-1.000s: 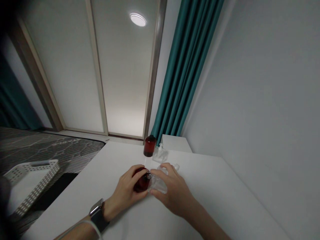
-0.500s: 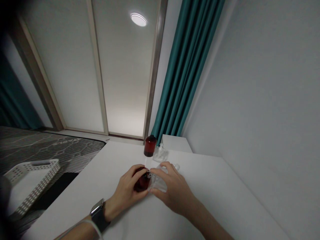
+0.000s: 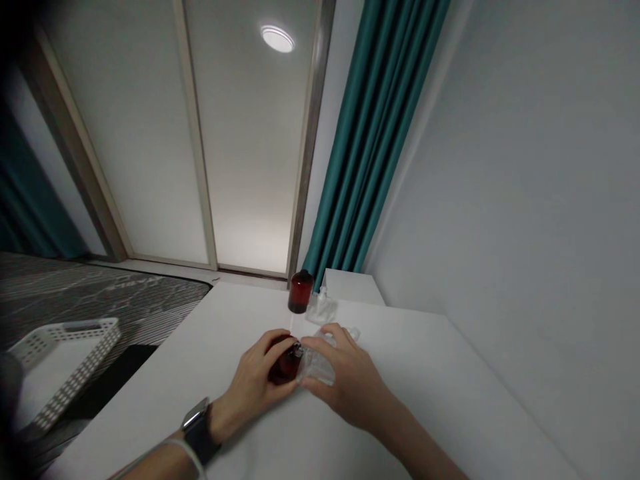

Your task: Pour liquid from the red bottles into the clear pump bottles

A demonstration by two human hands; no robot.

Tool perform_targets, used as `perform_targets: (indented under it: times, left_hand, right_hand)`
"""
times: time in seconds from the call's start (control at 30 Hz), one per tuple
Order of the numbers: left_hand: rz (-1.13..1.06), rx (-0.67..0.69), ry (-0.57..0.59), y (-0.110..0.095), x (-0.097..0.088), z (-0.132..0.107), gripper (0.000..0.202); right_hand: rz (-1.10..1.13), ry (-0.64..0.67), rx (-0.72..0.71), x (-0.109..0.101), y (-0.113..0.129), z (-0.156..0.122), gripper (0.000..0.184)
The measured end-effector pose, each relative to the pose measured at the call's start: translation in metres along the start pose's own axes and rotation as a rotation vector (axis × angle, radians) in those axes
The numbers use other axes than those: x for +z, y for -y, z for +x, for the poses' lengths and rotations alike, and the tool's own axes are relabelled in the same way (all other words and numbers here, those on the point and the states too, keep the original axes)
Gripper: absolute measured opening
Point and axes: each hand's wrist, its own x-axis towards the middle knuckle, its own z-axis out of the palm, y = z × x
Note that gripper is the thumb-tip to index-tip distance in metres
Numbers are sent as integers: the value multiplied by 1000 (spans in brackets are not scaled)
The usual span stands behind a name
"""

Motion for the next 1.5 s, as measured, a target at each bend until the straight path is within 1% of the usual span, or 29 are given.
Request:
perform_targets:
  times: [0.27,0.53,0.97,1.5]
  left_hand:
    - [-19,-15,-2,-2,0,1,60]
    - [-46,-34,-4,-2,2,-1,60]
    - [-55,-37,-33,-1,2,1,62]
    - [-73,-44,-87,-2,3,3,57]
  right_hand:
    - [6,10,12,-2,1,-3,56]
    - [-3,26,3,-7,4,2,55]
    - [-22,47,1,-11,6,6,56]
    - [-42,80,-2,-17,10,11,55]
